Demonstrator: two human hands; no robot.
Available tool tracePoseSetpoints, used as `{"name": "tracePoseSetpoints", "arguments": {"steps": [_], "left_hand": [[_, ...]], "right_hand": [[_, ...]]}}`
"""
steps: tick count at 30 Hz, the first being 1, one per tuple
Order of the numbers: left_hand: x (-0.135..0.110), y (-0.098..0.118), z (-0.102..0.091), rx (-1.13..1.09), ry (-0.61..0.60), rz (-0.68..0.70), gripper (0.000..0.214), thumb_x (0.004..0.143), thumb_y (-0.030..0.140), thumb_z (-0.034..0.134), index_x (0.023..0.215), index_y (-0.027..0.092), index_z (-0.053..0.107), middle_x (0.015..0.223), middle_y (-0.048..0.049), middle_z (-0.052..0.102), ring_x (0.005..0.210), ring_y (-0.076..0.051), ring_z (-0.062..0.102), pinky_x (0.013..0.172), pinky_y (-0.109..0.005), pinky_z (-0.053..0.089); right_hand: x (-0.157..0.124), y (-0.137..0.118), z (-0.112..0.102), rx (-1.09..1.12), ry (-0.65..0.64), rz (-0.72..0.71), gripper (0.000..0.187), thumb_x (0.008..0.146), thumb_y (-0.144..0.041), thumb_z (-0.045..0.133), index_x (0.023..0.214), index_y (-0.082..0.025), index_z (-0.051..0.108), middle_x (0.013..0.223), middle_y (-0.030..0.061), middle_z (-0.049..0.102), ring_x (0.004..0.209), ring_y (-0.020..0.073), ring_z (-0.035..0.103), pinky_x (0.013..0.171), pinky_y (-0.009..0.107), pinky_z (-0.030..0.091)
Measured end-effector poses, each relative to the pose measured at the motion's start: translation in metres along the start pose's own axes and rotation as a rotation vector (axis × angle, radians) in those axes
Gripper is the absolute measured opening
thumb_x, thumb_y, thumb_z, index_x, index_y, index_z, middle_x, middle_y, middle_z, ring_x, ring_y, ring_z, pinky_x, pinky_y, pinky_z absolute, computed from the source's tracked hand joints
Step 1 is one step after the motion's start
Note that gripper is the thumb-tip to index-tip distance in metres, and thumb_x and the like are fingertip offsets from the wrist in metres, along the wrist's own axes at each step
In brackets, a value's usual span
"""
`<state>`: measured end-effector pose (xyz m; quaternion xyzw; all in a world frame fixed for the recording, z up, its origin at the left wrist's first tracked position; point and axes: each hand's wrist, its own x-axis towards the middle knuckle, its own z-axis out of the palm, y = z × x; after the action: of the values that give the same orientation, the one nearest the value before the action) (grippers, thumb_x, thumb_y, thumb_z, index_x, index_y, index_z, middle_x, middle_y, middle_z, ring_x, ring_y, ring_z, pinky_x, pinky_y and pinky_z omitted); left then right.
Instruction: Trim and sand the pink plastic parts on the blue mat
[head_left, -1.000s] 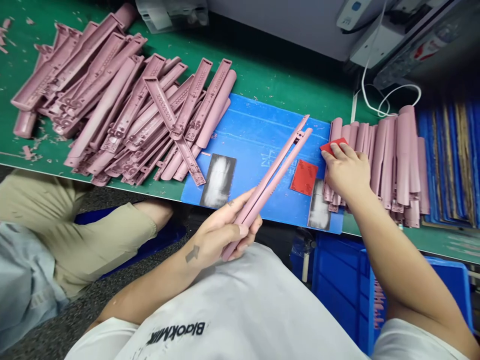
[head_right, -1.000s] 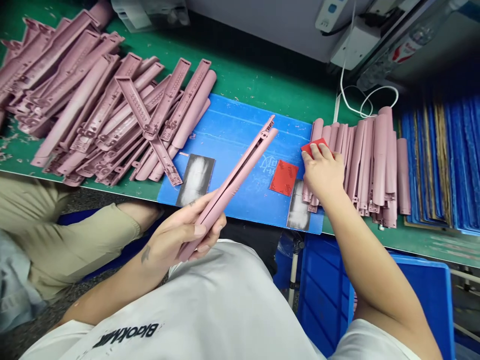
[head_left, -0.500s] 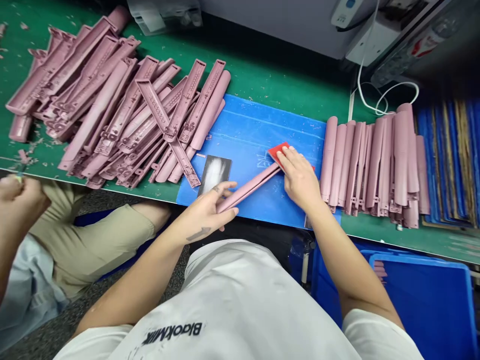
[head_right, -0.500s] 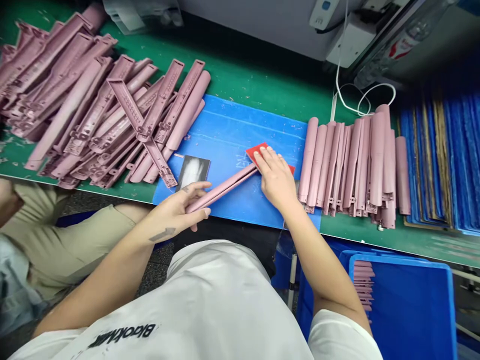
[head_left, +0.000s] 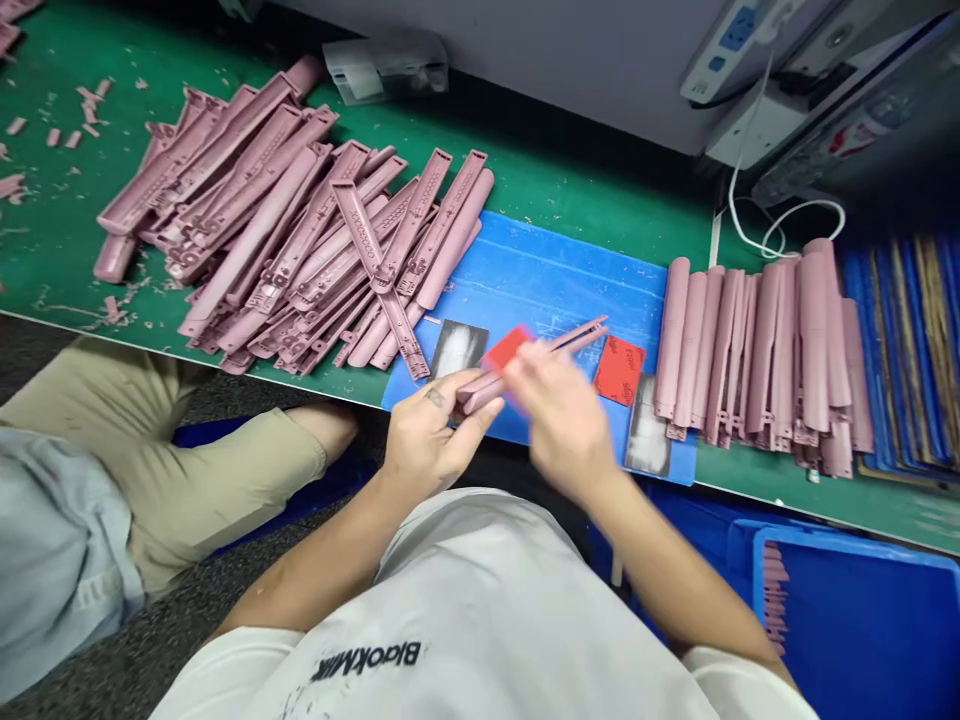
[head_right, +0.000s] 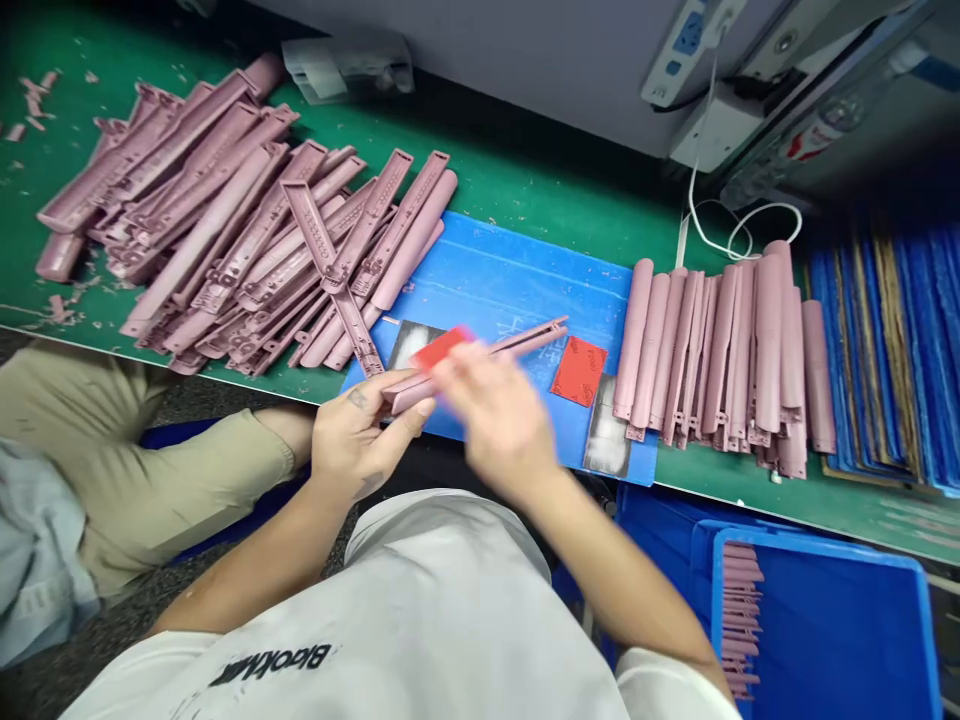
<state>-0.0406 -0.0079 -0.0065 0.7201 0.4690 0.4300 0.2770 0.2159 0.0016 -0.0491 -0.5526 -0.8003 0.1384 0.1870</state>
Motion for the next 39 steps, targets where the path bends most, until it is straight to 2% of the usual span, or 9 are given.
{"name": "tracePoseSetpoints", "arguments": {"steps": [3,8,11,15,21,23,30,35,39], "left_hand": [[0.000,0.003,-0.001,0.039,0.011,0.024,0.026,0.100,0.029,0.077,0.122,0.015,0.078,0.109,-0.0083,0.087,0.086,-0.019,0.082,0.083,-0.028,0.066],[-0.006,-0.005,-0.002,0.076,-0.006,0.020,0.025,0.101,0.027,0.074,0.123,0.016,0.077,0.107,-0.0080,0.086,0.085,-0.020,0.082,0.083,-0.030,0.066],[-0.014,-0.012,-0.002,0.071,0.004,-0.034,0.028,0.100,0.032,0.077,0.124,0.017,0.076,0.103,-0.0071,0.086,0.081,-0.019,0.080,0.082,-0.031,0.066],[-0.019,-0.014,-0.005,0.093,-0.064,-0.027,0.025,0.102,0.028,0.074,0.125,0.019,0.074,0.107,-0.0077,0.084,0.088,-0.020,0.079,0.086,-0.034,0.066],[0.000,-0.017,-0.012,0.162,0.006,0.201,0.038,0.094,0.021,0.079,0.131,0.019,0.074,0.112,-0.0111,0.078,0.099,-0.023,0.076,0.095,-0.037,0.062],[0.009,-0.021,-0.017,0.235,0.041,0.212,0.035,0.095,0.024,0.078,0.129,0.019,0.076,0.106,-0.0095,0.079,0.093,-0.022,0.076,0.094,-0.036,0.061],[0.016,-0.019,-0.022,0.117,-0.119,-0.203,0.047,0.096,0.049,0.078,0.130,0.016,0.078,0.095,-0.0049,0.083,0.073,-0.017,0.073,0.078,-0.028,0.061],[0.005,-0.012,-0.013,0.139,-0.045,-0.093,0.032,0.101,0.039,0.071,0.121,0.017,0.083,0.103,-0.0085,0.086,0.079,-0.020,0.078,0.078,-0.030,0.062],[-0.002,-0.013,-0.011,0.156,-0.025,-0.091,0.037,0.100,0.042,0.073,0.126,0.018,0.081,0.104,-0.0080,0.086,0.077,-0.020,0.078,0.082,-0.032,0.064]], "right_hand": [[-0.003,-0.005,-0.007,-0.061,0.177,0.178,0.073,0.100,-0.009,0.037,0.170,-0.025,0.051,0.169,0.0113,0.057,0.162,0.0320,0.049,0.135,0.067,0.036],[-0.008,-0.020,-0.007,0.018,0.055,-0.024,0.072,0.101,-0.012,0.045,0.169,-0.036,0.051,0.169,0.0013,0.057,0.163,0.0230,0.047,0.137,0.051,0.039],[0.000,-0.002,-0.007,-0.042,0.130,0.172,0.073,0.098,-0.008,0.042,0.168,-0.026,0.054,0.167,0.0090,0.060,0.161,0.0281,0.050,0.135,0.061,0.040],[0.009,0.027,-0.010,-0.016,0.069,0.152,0.074,0.096,-0.012,0.054,0.166,-0.039,0.056,0.167,0.0001,0.060,0.161,0.0272,0.050,0.136,0.057,0.039],[0.010,0.045,-0.034,-0.113,0.092,0.341,0.066,0.099,-0.006,0.039,0.161,-0.014,0.060,0.165,0.0171,0.060,0.158,0.0316,0.054,0.135,0.067,0.034],[0.013,0.042,-0.035,-0.125,0.088,0.308,0.065,0.101,-0.007,0.039,0.163,-0.014,0.057,0.170,0.0166,0.053,0.160,0.0298,0.051,0.137,0.062,0.033],[0.035,0.000,-0.013,-0.119,0.092,0.317,0.070,0.097,-0.002,0.038,0.165,-0.009,0.054,0.172,0.0192,0.050,0.163,0.0324,0.047,0.137,0.061,0.035],[0.025,-0.049,-0.002,0.029,0.123,-0.194,0.072,0.102,-0.008,0.045,0.170,-0.032,0.050,0.174,0.0036,0.051,0.169,0.0239,0.037,0.140,0.053,0.033],[0.029,-0.041,-0.016,-0.049,0.085,0.127,0.071,0.097,0.000,0.037,0.161,-0.019,0.062,0.164,0.0134,0.062,0.158,0.0290,0.054,0.135,0.063,0.039]]}}
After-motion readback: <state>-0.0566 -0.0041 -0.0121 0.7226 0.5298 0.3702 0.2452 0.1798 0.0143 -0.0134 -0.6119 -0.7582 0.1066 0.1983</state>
